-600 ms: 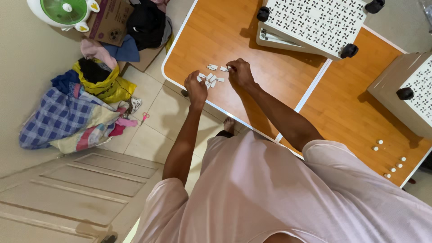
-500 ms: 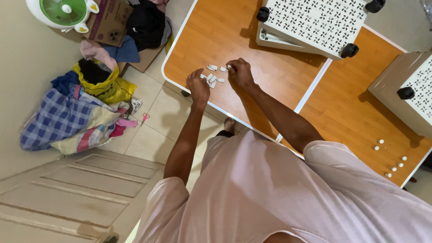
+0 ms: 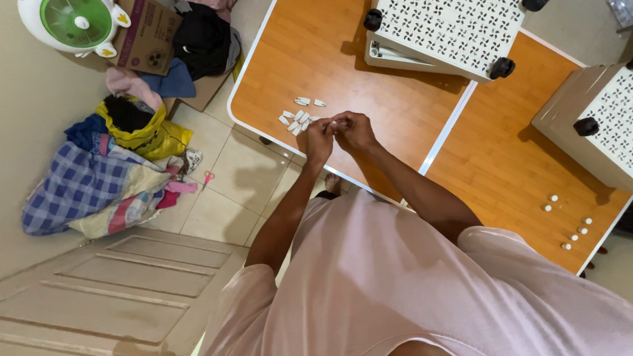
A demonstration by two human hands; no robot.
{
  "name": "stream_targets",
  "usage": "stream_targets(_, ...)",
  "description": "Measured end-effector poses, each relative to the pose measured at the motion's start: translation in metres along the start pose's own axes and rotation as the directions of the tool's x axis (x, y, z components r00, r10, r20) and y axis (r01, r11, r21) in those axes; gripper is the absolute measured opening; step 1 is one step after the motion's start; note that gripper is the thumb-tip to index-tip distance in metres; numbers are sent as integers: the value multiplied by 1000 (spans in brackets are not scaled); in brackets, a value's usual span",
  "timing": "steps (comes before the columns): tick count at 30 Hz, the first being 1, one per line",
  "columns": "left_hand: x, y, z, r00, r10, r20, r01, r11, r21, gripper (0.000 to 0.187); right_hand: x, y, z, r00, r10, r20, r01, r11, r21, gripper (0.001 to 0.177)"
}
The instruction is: The person assembles a white plastic dish rack by inserting cylindrical legs into the corners of perforated trays and securing them with small white caps. They handle multiple trays and leg pieces, fitting them together on a wooden table.
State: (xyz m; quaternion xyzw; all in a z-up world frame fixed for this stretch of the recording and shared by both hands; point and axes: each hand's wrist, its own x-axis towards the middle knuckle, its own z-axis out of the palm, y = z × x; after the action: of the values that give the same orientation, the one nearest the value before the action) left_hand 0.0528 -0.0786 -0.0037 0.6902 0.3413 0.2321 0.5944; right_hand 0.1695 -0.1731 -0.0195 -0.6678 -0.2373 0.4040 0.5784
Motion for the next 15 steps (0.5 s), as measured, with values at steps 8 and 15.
stream_targets(8, -34, 26, 13, 998, -69, 5, 65, 966, 252, 16, -32, 1, -35, 999, 43, -6, -44, 986, -163, 13)
stream_targets(15, -52, 19, 39, 976, -156, 149, 121, 969, 216, 22, -76, -13, -52, 982, 140, -125, -157, 977, -143, 16)
